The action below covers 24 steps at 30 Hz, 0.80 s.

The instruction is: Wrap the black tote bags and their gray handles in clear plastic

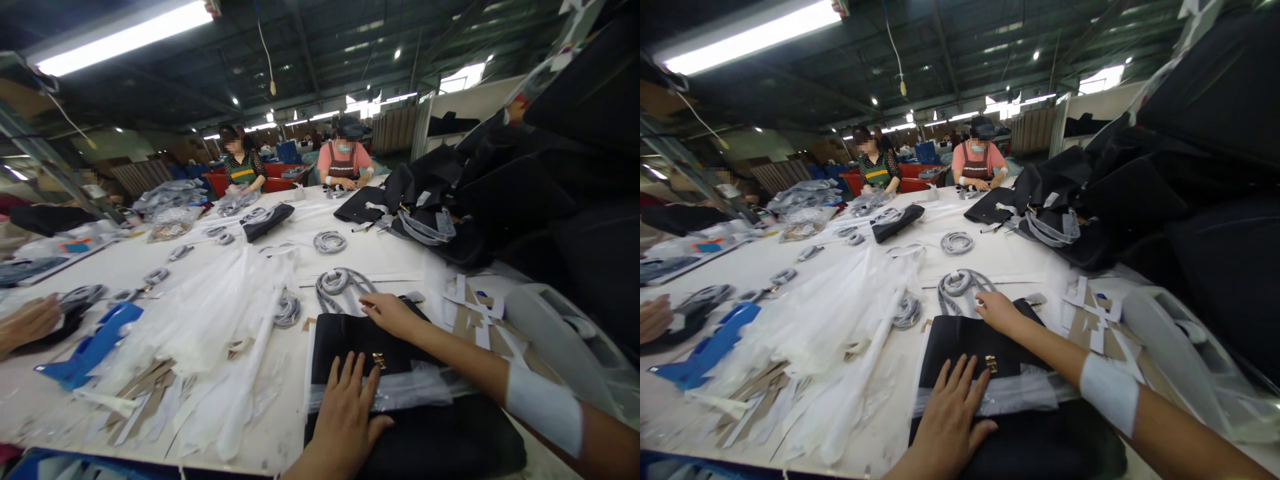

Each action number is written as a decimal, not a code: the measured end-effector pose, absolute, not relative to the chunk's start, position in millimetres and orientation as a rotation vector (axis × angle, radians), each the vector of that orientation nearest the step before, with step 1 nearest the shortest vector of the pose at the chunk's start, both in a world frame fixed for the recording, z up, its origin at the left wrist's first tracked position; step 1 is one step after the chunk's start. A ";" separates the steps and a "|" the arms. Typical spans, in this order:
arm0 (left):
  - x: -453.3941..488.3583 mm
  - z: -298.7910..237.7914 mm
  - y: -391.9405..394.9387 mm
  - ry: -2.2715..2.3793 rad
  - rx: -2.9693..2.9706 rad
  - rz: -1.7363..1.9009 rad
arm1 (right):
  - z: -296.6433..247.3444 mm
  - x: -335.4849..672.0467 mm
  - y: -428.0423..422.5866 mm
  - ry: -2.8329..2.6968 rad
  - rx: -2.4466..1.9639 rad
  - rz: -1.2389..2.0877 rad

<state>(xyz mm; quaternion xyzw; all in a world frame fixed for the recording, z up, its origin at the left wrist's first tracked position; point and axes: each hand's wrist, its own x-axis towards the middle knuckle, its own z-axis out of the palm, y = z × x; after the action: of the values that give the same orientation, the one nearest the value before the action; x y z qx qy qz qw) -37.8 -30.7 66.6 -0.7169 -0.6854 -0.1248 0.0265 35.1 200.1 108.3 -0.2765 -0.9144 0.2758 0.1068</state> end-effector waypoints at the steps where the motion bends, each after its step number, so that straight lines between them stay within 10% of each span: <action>1: -38.1 64.2 -30.9 -2.100 -2.212 -0.379 | 105.0 17.7 209.3 -2.701 -0.884 0.808; 11: -47.1 26.5 -20.3 -1.843 -2.100 -0.508 | 71.0 -46.0 253.3 -2.685 -1.250 1.083; 24: -61.1 46.3 -17.2 -1.977 -2.297 -0.920 | 120.3 25.7 213.6 -2.222 -0.597 1.789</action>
<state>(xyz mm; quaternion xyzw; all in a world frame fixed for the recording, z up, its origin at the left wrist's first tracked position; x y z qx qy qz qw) -61.1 -17.2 46.3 -0.7253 -0.6241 -0.2904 -0.0127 25.7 213.6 120.3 -0.2037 -0.7576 0.6097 0.1132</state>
